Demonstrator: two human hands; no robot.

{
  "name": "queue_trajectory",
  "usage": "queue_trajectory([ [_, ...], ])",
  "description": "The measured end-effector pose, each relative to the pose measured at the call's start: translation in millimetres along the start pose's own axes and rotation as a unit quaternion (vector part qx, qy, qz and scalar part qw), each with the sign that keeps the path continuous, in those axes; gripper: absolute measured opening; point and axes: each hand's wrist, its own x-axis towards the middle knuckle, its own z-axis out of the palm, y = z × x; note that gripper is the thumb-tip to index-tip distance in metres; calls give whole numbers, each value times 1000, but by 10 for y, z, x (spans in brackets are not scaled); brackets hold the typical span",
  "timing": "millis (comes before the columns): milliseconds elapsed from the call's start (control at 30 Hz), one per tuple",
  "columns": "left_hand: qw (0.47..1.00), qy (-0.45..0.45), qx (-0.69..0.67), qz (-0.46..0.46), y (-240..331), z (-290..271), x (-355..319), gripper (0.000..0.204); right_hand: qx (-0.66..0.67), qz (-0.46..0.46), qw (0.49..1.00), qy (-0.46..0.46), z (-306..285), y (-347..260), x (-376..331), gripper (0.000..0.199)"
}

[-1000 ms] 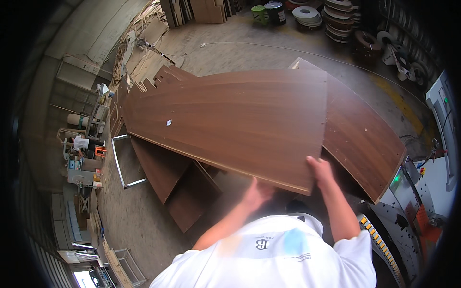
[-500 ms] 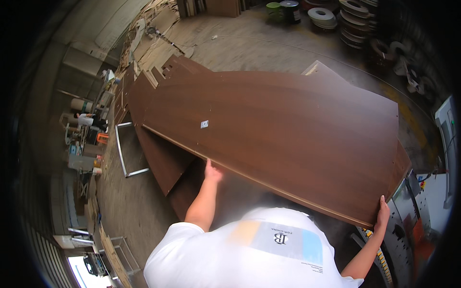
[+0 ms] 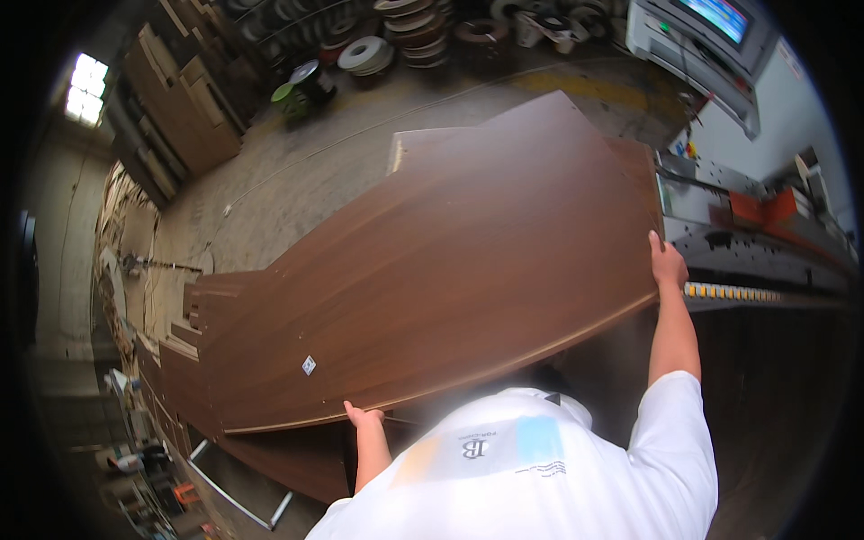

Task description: The person picks up wood panels one by one from a stack and feeds them into a woodworking machine for processing.

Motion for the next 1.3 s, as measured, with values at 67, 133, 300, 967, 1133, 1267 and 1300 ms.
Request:
queue_trajectory([
  [67, 1000, -2, -1, -17, 54, -77, 76, 69, 13, -1, 1000, 8, -22, -3, -101, 75],
  [133, 999, 5, 12, -38, 116, -137, 222, 68, 10, 8, 1000, 15, -35, 16, -184, 73],
  [300, 989, -20, 136, -48, 284, -588, 589, 68, 20, 30, 999, -5, -14, 284, -426, 68],
  [967, 956, -135, 251, -63, -56, -176, -320, 61, 35, 208, 978, 10, -250, 2634, -1267, 65],
  [1133, 941, -136, 306, -45, -223, 122, -356, 68, 50, 232, 971, 38, -391, 3070, -1304, 65],
  [1267, 905, -121, 405, -59, -690, 399, -668, 65, 43, 236, 970, 43, -591, 3534, -1038, 66],
  [1300, 916, -130, 371, -80, -825, 478, -779, 64, 44, 237, 970, 36, -619, 3631, -935, 66],
])
